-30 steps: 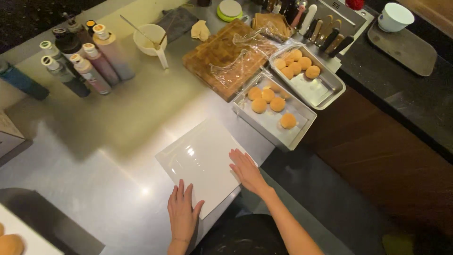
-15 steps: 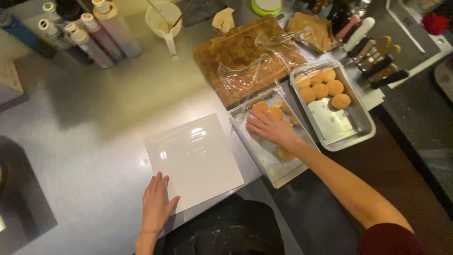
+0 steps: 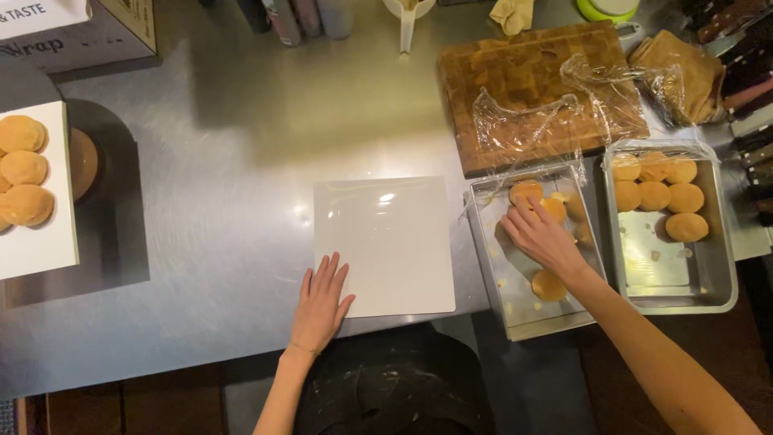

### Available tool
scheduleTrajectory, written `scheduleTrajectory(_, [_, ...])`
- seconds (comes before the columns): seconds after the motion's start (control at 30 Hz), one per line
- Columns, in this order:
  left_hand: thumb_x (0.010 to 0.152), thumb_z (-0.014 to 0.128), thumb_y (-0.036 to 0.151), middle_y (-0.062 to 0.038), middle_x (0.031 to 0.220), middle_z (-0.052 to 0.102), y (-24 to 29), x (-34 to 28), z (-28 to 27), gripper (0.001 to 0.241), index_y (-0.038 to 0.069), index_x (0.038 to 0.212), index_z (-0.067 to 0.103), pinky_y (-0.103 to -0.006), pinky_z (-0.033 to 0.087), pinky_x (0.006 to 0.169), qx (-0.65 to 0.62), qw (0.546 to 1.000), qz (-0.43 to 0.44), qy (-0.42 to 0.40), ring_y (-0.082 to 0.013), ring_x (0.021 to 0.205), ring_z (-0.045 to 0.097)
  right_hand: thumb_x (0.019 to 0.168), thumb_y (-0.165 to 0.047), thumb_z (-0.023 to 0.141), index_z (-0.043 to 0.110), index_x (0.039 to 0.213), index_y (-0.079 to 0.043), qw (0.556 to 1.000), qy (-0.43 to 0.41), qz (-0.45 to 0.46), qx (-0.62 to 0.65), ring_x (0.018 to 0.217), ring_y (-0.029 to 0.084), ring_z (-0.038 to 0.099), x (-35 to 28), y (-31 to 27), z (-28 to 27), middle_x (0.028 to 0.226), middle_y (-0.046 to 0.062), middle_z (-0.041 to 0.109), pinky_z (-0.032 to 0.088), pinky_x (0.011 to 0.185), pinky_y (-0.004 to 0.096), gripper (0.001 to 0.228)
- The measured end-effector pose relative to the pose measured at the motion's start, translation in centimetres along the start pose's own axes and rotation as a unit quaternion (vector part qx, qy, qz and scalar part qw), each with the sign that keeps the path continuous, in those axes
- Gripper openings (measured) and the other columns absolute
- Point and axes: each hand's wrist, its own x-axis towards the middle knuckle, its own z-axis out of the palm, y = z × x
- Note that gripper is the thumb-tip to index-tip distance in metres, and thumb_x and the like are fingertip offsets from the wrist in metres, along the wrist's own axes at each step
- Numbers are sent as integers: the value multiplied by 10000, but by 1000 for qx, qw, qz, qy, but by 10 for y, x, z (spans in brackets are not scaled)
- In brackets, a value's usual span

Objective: Arranging small round buns from trays onto plates in a grid pattern.

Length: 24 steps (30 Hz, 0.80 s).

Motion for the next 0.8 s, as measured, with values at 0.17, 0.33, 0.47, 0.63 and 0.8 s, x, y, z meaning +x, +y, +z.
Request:
scheduleTrajectory(0.17, [962, 624, 300, -176, 1607, 353, 0, -18, 3, 583, 17, 1449, 471, -548, 238, 1203, 18, 1000, -17, -2, -353, 1492, 306, 859, -236, 594, 604, 1147, -95, 997, 9, 65, 36, 1266, 270, 549, -5, -6, -9, 1100, 79, 617, 380, 1139, 419, 321])
scheduleTrajectory(0.33, [949, 626, 297, -167, 1601, 359, -16, -21, 1, 571, 24, 1433, 496, -550, 264, 1186, 7, 999, -41, 2, -357, 1484, 320, 648, -54, 842, 533, 1263, -20, 770, 19, 374, 517, 1162, 371, 541, -10, -2, -42, 1208, 184, 527, 478, 1001, 455, 689])
scheduleTrajectory(0.47, [946, 646, 296, -179, 1596, 367, -21, -15, -4, 578, 16, 1430, 498, -541, 297, 1162, -1, 999, -38, 6, -373, 1469, 338, 705, -95, 851, 514, 1281, -64, 589, 57, 379, 711, 1095, 252, 630, 48, -30, -121, 1250, 87, 530, 584, 894, 364, 668])
scheduleTrajectory(0.63, [877, 762, 252, -140, 1561, 438, -30, -14, -17, 651, 39, 1430, 490, -495, 341, 1145, -120, 990, -69, 24, -366, 1396, 422, 681, 4, 824, 528, 1230, -74, 674, -31, 181, 716, 1113, 380, 580, 165, -123, -172, 1193, 174, 515, 524, 939, 431, 629])
scheduleTrajectory(0.8, [792, 814, 193, -114, 1524, 485, -50, -8, -28, 757, 67, 1456, 475, -460, 358, 1141, -173, 983, -61, 6, -346, 1346, 471, 680, -1, 814, 519, 1278, -81, 717, -86, 194, 664, 1119, 396, 569, 201, -173, -161, 1226, 187, 506, 516, 926, 445, 672])
